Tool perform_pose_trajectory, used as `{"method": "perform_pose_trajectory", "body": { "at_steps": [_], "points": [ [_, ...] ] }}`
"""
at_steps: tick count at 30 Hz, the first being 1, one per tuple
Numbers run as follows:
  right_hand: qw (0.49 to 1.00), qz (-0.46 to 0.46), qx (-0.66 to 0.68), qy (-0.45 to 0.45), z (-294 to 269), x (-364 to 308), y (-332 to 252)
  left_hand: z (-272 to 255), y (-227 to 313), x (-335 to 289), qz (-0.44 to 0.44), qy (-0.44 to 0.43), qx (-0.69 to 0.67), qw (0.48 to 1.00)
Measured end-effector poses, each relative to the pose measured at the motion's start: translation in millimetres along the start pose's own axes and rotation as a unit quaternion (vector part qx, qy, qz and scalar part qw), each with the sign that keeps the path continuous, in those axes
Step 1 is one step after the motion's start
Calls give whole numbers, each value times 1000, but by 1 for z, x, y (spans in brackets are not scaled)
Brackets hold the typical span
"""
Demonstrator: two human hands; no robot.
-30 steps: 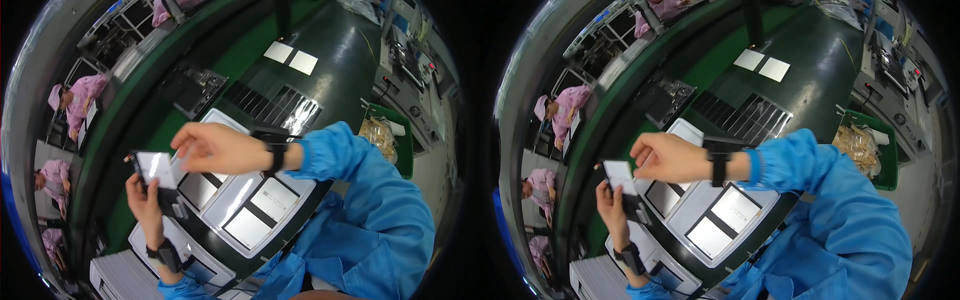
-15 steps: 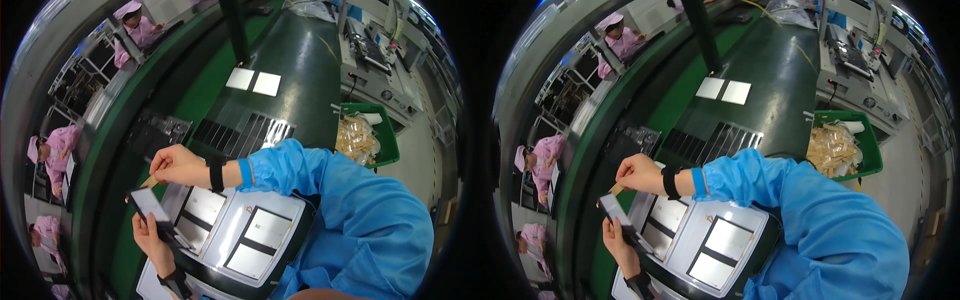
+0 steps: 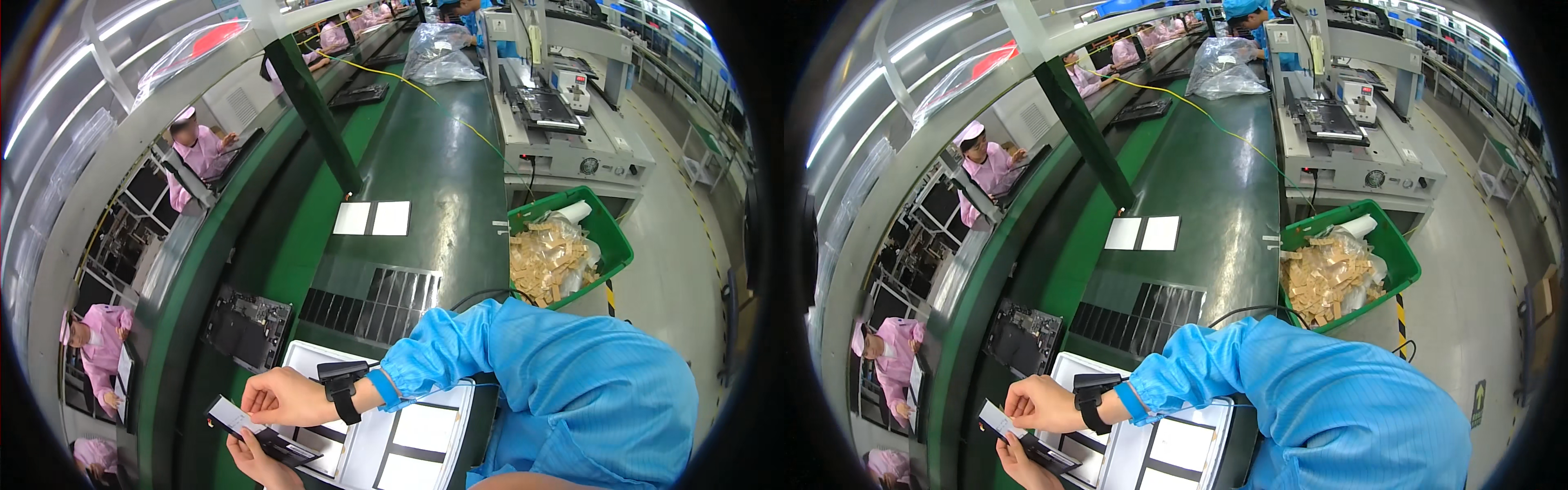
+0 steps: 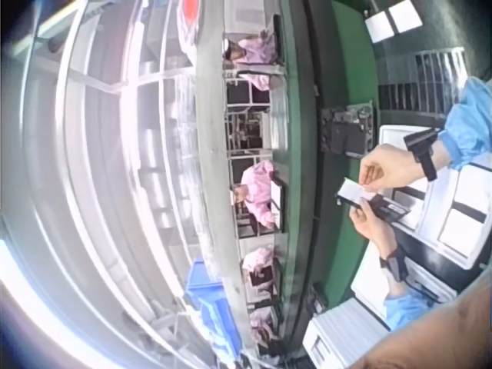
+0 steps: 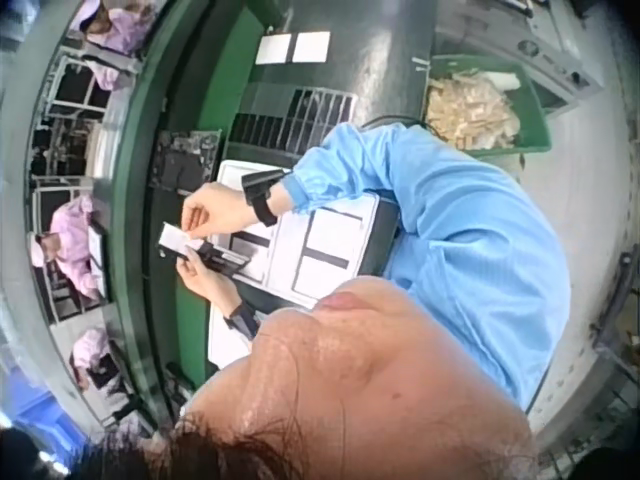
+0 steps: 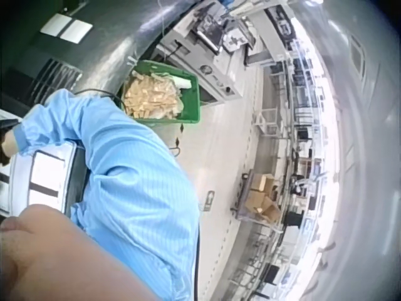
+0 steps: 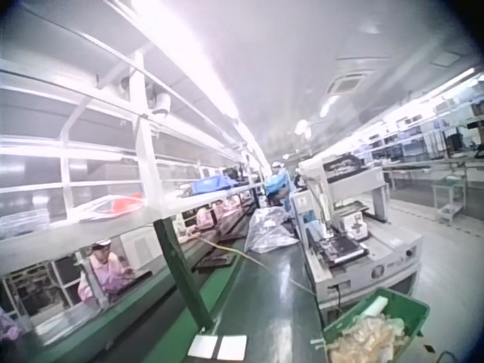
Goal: The recorder is assembling electronic components, specifically placing batteries into trays and applying adhesive or protective strips.
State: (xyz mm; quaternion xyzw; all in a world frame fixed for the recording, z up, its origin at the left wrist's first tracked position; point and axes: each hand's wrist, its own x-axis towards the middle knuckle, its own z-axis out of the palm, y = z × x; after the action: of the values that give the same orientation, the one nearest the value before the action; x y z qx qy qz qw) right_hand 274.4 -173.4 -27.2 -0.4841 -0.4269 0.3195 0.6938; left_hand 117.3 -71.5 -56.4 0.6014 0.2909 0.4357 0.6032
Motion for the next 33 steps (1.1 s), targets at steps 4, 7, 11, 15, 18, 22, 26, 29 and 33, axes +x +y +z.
{"method": "perform_pose_trajectory", "body": {
  "at_steps": [4,7,11,15,18,22,26,29,33],
  "points": [
    [996,-10,85,-27,0,5,13,1,3,-1,-6,-22,1,1000],
    [998,-26,60,-16,5,-2,11,-2,-3,2,-3,-39,-4,999],
    [999,-33,18,-27,6,-2,10,5,5,-5,-8,-51,41,998],
    [994,0,58,-88,6,0,14,7,16,-11,-14,-101,3,995],
    [996,-92,6,-19,-3,19,34,-1,13,-9,4,-83,-80,993],
    [987,-107,-111,42,-13,21,20,-2,25,-5,13,-52,-123,991],
    [980,-158,-105,-65,22,-23,-3,1,2,-3,89,12,-161,983],
    [981,-135,-106,-89,24,-39,-7,10,8,-7,86,36,-52,994],
    [983,-127,-83,-103,25,-38,-1,12,17,-17,66,32,-25,997]
  ]
}}
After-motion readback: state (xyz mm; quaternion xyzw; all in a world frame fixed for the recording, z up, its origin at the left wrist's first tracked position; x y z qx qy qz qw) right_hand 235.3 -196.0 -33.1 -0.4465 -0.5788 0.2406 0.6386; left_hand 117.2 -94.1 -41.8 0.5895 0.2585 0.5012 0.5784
